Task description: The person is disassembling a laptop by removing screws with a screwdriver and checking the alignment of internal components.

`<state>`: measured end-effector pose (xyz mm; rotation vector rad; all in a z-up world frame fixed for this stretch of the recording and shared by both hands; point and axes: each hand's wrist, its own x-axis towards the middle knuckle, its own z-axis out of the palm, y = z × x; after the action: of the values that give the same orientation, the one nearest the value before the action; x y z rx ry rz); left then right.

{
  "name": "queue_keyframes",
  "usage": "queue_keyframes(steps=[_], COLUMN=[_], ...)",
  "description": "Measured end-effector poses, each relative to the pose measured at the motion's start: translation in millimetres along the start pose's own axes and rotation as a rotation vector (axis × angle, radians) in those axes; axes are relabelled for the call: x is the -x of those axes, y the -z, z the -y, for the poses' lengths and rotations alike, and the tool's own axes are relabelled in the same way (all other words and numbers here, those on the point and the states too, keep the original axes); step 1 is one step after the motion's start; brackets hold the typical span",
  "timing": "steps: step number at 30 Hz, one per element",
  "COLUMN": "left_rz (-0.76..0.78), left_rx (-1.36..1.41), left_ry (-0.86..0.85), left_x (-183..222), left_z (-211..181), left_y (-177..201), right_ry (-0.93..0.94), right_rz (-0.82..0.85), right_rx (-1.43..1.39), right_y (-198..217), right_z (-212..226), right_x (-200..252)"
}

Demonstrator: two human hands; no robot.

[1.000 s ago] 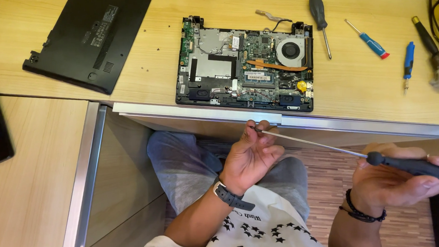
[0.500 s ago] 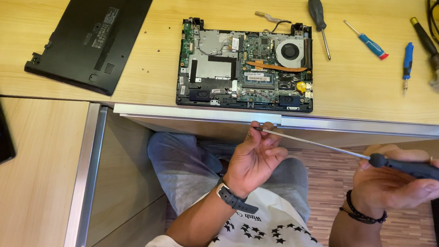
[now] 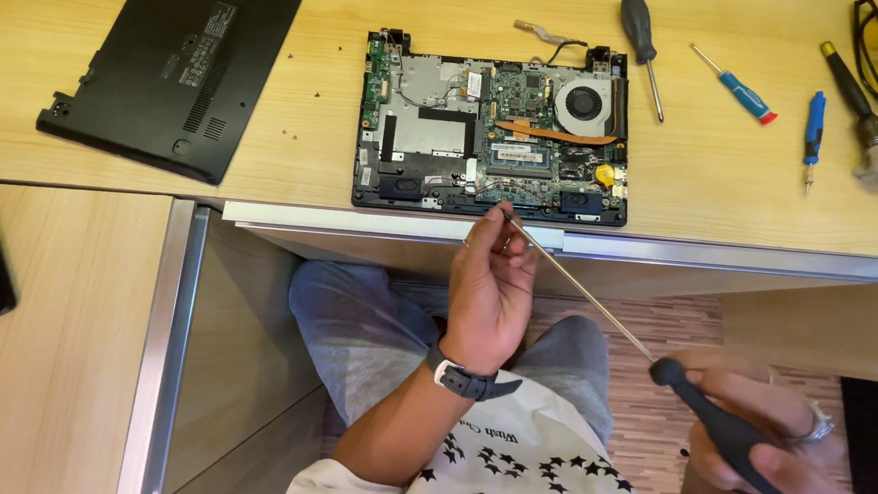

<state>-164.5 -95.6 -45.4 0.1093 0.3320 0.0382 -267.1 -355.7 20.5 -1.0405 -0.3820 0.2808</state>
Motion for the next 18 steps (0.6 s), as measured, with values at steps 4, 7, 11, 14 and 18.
queue_keyframes(steps=[4, 7, 11, 14, 18], left_rz=[-0.02, -0.062, 0.196, 0.313, 0.537], left_rx=[-0.014, -0.192, -0.73, -1.011, -1.323], left_ry=[-0.011, -0.176, -0.635, -0.762, -0.895], left_x=[-9.3, -11.5, -9.8, -5.3, -14.3], left_z=[-15.2, -20.3, -27.7, -40.8, -64.5], left_y=[-10.7, -18.3, -24.9, -39.2, -51.2], right_ry=[0.434, 0.633, 0.729, 0.886, 1.337], right_rz=[0.097, 0.107, 0.086, -0.112, -0.375], right_rx=[1.058, 1.196, 1.161, 1.1, 1.271], right_y=[-21.7, -38.7, 6.7, 31.7, 37.9], right_z=[-9.3, -5.6, -20.9, -34.9, -23.6], right_x=[-24.5, -37.4, -31.9, -42.1, -86.0])
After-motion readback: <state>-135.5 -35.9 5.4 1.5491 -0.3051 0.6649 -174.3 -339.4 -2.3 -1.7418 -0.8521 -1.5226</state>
